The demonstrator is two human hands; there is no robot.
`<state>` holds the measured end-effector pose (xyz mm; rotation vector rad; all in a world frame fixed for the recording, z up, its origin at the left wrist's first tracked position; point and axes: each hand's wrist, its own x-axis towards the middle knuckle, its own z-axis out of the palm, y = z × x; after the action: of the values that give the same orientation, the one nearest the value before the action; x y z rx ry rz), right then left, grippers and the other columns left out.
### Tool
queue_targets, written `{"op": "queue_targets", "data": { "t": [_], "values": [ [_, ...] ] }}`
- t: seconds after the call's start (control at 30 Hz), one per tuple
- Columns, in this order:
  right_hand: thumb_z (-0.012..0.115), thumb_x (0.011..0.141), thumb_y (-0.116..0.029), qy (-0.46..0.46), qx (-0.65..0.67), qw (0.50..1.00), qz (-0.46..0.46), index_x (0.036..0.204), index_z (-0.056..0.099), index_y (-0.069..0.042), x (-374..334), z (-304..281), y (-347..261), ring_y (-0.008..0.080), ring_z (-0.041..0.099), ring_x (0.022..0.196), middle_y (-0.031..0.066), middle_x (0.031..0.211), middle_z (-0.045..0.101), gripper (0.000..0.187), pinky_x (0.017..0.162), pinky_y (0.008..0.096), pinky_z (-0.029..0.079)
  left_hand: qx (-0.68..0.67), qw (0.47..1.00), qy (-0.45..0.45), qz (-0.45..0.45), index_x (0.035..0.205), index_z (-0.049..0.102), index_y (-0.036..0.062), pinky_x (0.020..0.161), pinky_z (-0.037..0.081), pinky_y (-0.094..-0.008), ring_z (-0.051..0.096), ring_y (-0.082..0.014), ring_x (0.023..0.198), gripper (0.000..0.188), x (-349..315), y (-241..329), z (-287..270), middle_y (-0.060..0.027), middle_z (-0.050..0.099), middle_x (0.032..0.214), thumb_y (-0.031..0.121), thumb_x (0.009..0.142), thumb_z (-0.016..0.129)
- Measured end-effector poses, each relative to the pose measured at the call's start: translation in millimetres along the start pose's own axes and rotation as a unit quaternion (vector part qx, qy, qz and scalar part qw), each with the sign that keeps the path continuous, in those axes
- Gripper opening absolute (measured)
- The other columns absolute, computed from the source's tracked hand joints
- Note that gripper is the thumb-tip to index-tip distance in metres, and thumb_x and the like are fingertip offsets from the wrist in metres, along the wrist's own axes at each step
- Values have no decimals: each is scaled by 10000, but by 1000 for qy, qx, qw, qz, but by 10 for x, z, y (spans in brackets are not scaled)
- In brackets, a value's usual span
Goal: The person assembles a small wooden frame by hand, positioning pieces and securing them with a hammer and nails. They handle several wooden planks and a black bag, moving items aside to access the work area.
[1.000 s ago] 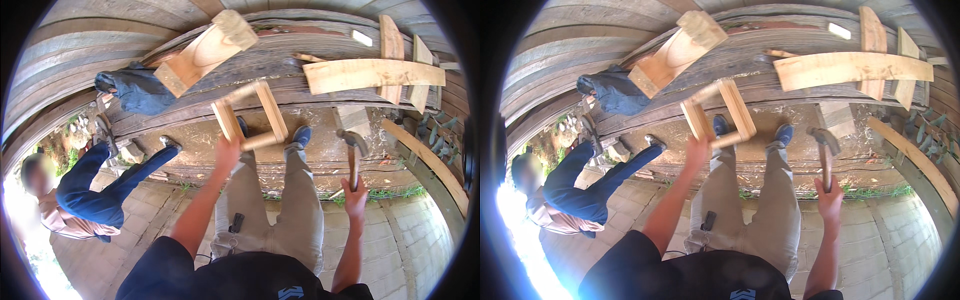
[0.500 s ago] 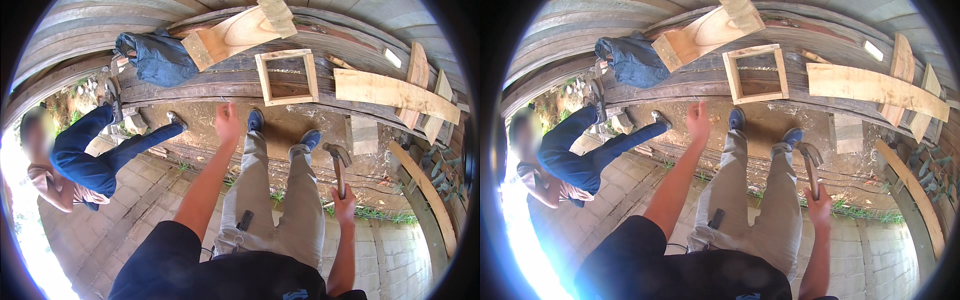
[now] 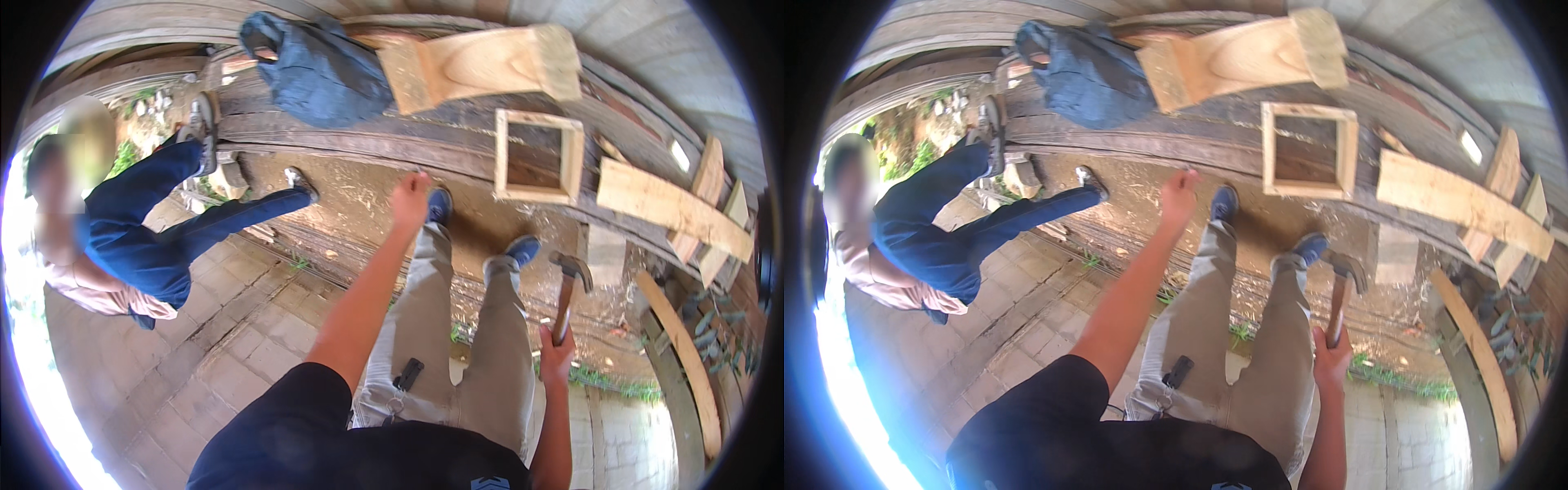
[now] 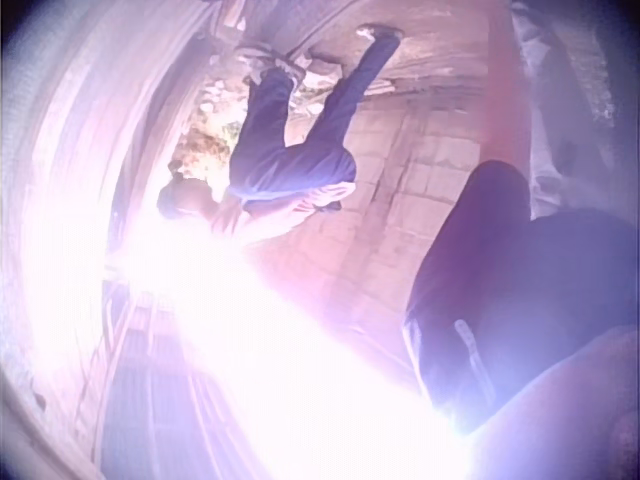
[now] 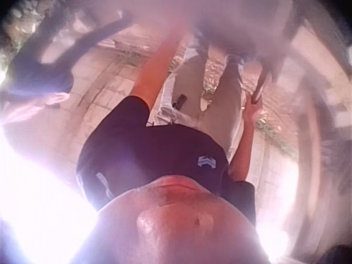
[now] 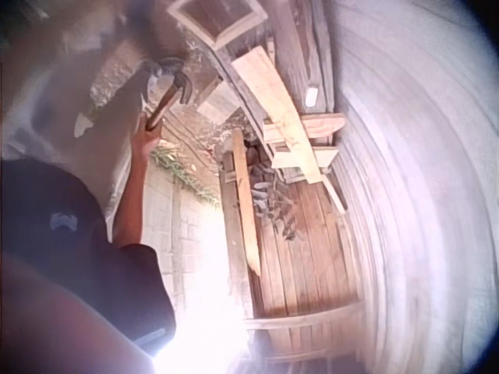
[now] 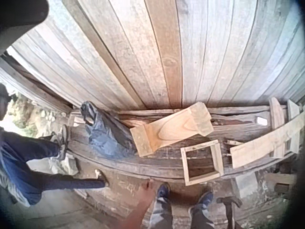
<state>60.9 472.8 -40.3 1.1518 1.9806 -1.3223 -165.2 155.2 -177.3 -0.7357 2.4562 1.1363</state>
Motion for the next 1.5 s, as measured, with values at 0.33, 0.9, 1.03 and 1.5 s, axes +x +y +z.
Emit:
{"op": "queue_targets", "data": {
  "t": [0.33, 0.9, 1.03, 1.5],
  "values": [
    [656, 899, -192, 10, -63, 997, -37, 921, 556, -10, 41, 100, 123, 127, 420, 614, 22, 672, 487, 208, 569, 321, 381, -98, 918, 319, 212, 928, 709, 40, 481, 309, -294, 359, -82, 534, 266, 729, 754, -1816, 8, 445, 592, 266, 972, 575],
    [668, 889, -201, -19, -70, 997, -29, 832, 494, -13, -75, 400, 162, 138, 416, 600, 46, 648, 468, 263, 548, 330, 379, 533, 819, -97, 188, 1250, 621, 108, 1081, 360, -377, 511, -326, 1258, 493, 2273, 1097, -2035, -172, 584, 1297, 387, 864, 494],
    [688, 870, -197, -4, -77, 997, -20, 808, 508, 4, -80, 365, 263, 165, 400, 572, 92, 605, 458, 277, 544, 361, 382, 464, 876, -42, 122, 1444, 406, 117, 1096, 347, -398, 391, -331, 1358, 585, 2113, 1416, -1828, -139, 392, 1494, 393, 928, 424],
    [697, 880, -209, 70, -10, 998, -3, 788, 498, 0, 0, 195, 522, 156, 378, 569, 67, 601, 445, 303, 525, 355, 352, -20, 929, 274, 246, 925, 562, 23, 551, 352, -296, 390, -133, 605, 185, 707, 509, -1874, -3, 464, 704, 166, 929, 444]
  ]
}}
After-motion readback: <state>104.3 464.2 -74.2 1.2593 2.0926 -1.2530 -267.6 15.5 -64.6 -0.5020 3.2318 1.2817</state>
